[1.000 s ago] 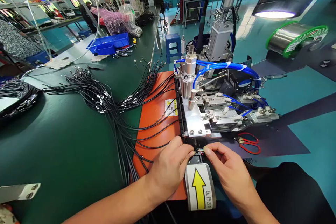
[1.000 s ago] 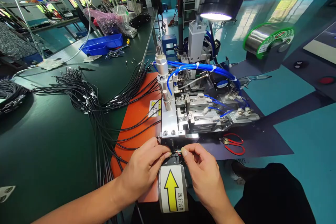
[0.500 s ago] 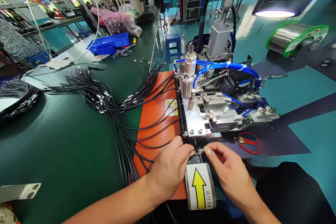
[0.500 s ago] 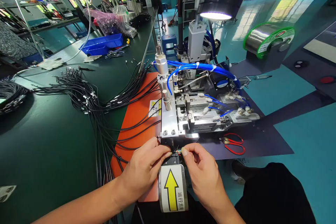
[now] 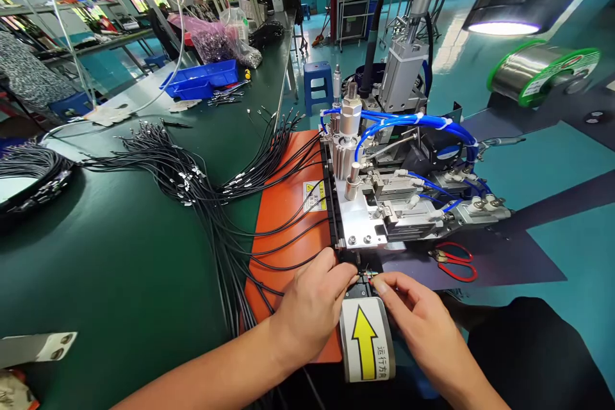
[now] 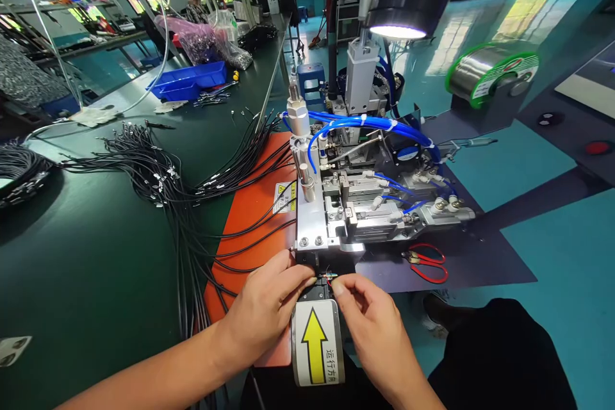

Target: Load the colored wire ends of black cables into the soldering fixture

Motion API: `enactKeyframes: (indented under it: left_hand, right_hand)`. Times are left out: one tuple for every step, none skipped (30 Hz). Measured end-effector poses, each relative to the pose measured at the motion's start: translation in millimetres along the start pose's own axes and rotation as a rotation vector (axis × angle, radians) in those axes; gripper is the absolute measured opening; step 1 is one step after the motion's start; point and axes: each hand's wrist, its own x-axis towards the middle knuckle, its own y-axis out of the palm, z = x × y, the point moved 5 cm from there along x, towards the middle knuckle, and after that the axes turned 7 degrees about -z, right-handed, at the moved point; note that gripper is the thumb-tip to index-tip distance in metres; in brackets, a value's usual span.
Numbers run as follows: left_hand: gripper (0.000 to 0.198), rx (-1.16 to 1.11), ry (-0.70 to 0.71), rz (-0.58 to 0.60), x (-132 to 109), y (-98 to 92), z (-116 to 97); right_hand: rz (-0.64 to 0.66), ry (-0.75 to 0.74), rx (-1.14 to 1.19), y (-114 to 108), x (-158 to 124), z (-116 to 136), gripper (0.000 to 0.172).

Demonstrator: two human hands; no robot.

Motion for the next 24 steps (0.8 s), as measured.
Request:
enactKeyframes:
  left_hand:
    - [0.020, 0.001, -0.001, 0.000, 0.0, -0.2, -0.1]
    - [0.020, 0.002, -0.002, 0.000, 0.0, -0.3, 0.0]
    - [0.021, 0.001, -0.003, -0.001, -0.1, -0.2, 0.1]
    - [0.021, 0.000, -0.005, -0.001, -0.2, -0.1, 0.3]
    - [0.021, -0.001, -0.007, -0.002, -0.3, 0.2, 0.7]
    - [0.021, -0.003, -0.007, -0.001, -0.4, 0.6, 1.0]
    - [0.021, -0.003, -0.007, 0.000, -0.5, 1.1, 1.4]
    - [0.021, -0.003, -0.007, 0.001, -0.6, 1.5, 1.7]
    - [0.022, -0.001, -0.009, 0.003, -0.7, 1.8, 2.0]
    - [0.022, 0.000, -0.011, 0.006, -0.7, 2.0, 2.3]
    - [0.022, 0.000, -0.013, 0.009, -0.7, 2.1, 2.5]
    - [0.022, -0.001, -0.017, 0.013, -0.7, 2.1, 2.6]
    - [0.023, -0.002, -0.022, 0.017, -0.6, 2.0, 2.7]
    - [0.023, -0.003, -0.028, 0.023, -0.6, 2.1, 2.8]
    - [0.023, -0.004, -0.032, 0.027, -0.5, 2.0, 2.7]
    - [0.023, -0.004, -0.036, 0.032, -0.5, 2.1, 2.7]
    - [0.023, -0.002, -0.039, 0.037, -0.5, 2.3, 2.7]
    - [0.023, 0.001, -0.041, 0.042, -0.5, 2.7, 2.7]
    - [0.023, 0.005, -0.040, 0.046, -0.5, 3.2, 2.7]
    - [0.022, 0.010, -0.038, 0.048, -0.7, 3.6, 2.9]
    - [0.022, 0.018, -0.035, 0.048, -0.8, 4.1, 3.0]
    - [0.022, 0.028, -0.032, 0.045, -1.0, 4.3, 3.2]
    - [0.023, 0.039, -0.029, 0.038, -1.2, 4.4, 3.4]
    - [0.023, 0.050, -0.027, 0.031, -1.4, 4.4, 3.6]
  right_hand:
    - [0.020, 0.008, 0.018, 1.7, -1.1, 0.7, 0.043]
    - [0.034, 0.014, 0.036, 3.3, -1.9, 1.6, 0.043]
    - [0.041, 0.021, 0.054, 4.4, -2.1, 2.4, 0.043]
    - [0.041, 0.026, 0.069, 5.1, -2.0, 2.9, 0.043]
    - [0.038, 0.031, 0.079, 5.3, -1.7, 3.1, 0.043]
    - [0.033, 0.035, 0.083, 5.2, -1.3, 3.0, 0.043]
    - [0.024, 0.036, 0.081, 4.6, -0.9, 2.9, 0.043]
    - [0.014, 0.034, 0.077, 3.7, -0.6, 2.8, 0.043]
    - [0.005, 0.033, 0.071, 2.9, -0.6, 2.8, 0.043]
    - [-0.002, 0.031, 0.065, 2.1, -0.7, 3.1, 0.043]
    - [-0.007, 0.033, 0.061, 1.6, -1.0, 3.5, 0.043]
    - [-0.008, 0.037, 0.058, 1.4, -1.4, 4.1, 0.043]
    - [-0.006, 0.045, 0.056, 1.6, -1.7, 4.7, 0.043]
    - [-0.002, 0.056, 0.056, 2.0, -2.0, 5.2, 0.043]
    - [0.004, 0.069, 0.056, 2.6, -2.2, 5.5, 0.044]
    - [0.010, 0.082, 0.059, 3.2, -2.2, 5.6, 0.044]
    - [0.016, 0.096, 0.063, 3.8, -2.0, 5.3, 0.044]
    - [0.023, 0.110, 0.068, 4.3, -1.5, 4.6, 0.044]
    - [0.030, 0.123, 0.075, 4.7, -1.0, 3.5, 0.045]
    - [0.039, 0.137, 0.083, 5.1, -0.3, 2.0, 0.045]
    - [0.048, 0.150, 0.094, 5.5, 0.3, 0.4, 0.045]
    - [0.057, 0.162, 0.107, 5.9, 1.0, -1.2, 0.045]
    - [0.065, 0.171, 0.123, 6.3, 1.5, -2.7, 0.045]
    - [0.071, 0.176, 0.139, 6.5, 2.0, -3.9, 0.045]
